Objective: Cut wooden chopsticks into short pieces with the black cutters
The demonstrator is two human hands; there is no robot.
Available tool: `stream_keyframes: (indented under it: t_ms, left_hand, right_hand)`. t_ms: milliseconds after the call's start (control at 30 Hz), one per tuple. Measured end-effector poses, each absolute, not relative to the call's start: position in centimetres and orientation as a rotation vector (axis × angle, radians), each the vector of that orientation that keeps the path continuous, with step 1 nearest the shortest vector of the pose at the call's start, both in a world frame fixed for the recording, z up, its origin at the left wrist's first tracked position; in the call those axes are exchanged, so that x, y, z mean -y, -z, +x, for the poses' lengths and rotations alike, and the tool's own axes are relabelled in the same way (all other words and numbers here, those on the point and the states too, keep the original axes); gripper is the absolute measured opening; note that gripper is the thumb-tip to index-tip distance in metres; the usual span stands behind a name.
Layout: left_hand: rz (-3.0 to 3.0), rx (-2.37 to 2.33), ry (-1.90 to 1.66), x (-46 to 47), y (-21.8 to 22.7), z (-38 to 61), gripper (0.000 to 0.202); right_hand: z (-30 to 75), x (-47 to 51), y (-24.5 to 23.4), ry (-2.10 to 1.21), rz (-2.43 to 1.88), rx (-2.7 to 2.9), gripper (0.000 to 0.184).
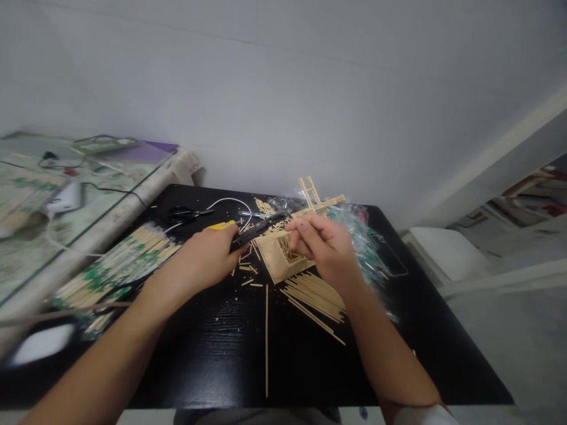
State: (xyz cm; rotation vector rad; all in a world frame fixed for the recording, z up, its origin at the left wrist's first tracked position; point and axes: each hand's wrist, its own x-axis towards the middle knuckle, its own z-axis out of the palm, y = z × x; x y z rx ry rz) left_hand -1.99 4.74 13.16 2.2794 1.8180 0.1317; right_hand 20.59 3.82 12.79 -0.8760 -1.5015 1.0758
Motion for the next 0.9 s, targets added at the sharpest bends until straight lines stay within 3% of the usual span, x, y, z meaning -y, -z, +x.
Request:
stream_keyframes:
  t_ms: [133,500,700,900]
  left_hand:
    - [2.282,-1.929,0.045,-5.2,-13.3,-2.8,0.046]
    - [2.268,-1.998,0.027,-5.1,-14.1,-3.3,0.050]
    - [2.212,-2.036,0.269,-5.4,-13.6,-3.5,0.062]
    - [2.253,-1.906,0.313,-5.2,-13.2,-3.8,0.047]
  right_hand:
    - [20.5,-3.8,-12.8,-1.109,-0.899,1.508,0.024]
    - [20.5,-3.7,-12.5,-1.123,-0.883,1.539,0.023]
    - [20.5,-3.8,-12.0,-1.101,-0.858,1.536,0.019]
    - [20.4,-3.8,-12.2,-1.097,-0.861,1.549,0.018]
